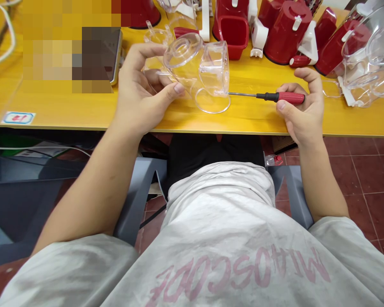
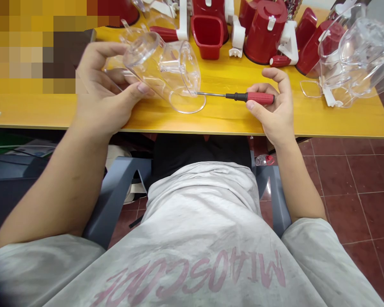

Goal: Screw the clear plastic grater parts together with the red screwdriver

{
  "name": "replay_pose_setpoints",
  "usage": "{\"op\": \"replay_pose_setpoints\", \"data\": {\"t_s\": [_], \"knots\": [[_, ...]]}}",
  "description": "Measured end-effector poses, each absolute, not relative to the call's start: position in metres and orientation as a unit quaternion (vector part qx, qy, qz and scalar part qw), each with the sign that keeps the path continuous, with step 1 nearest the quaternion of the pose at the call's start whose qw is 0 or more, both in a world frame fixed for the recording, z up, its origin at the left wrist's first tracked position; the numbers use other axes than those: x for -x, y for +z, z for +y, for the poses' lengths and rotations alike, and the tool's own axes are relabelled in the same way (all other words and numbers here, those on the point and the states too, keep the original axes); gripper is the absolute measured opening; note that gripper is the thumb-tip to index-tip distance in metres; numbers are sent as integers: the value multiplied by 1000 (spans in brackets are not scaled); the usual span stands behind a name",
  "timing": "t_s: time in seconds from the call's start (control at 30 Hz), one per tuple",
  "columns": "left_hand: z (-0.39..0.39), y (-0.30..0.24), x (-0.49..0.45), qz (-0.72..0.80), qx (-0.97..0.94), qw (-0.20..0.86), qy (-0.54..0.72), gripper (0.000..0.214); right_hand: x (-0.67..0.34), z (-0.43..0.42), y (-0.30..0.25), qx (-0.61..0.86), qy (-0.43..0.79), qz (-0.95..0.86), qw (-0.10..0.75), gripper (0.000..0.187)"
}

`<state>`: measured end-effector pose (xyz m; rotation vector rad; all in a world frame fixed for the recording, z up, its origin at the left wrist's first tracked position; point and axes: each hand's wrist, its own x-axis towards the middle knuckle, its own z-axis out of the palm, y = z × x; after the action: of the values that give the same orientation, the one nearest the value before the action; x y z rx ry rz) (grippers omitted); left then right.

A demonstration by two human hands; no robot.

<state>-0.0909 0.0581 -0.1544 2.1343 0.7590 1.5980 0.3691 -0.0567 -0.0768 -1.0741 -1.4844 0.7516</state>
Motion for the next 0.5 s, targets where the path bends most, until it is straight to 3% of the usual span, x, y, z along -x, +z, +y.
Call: {"op": "replay_pose_setpoints", "data": {"t_s": [0.13, 0.33, 0.4, 0.5], "knots": [[58, -154, 91, 250, -759, 192, 570, 108, -373, -43, -90, 402, 307, -632, 587, 85], [60, -154, 89, 263, -758, 167, 573, 109, -367, -46, -88, 434, 361, -611, 555, 62], [59, -153, 90, 260, -761, 164, 571, 115, -366, -50, -85, 441, 352, -610, 557, 64], [56, -150, 91, 256, -762, 183, 565, 107, -372, -50, -83, 429, 350, -612, 564, 77]]}}
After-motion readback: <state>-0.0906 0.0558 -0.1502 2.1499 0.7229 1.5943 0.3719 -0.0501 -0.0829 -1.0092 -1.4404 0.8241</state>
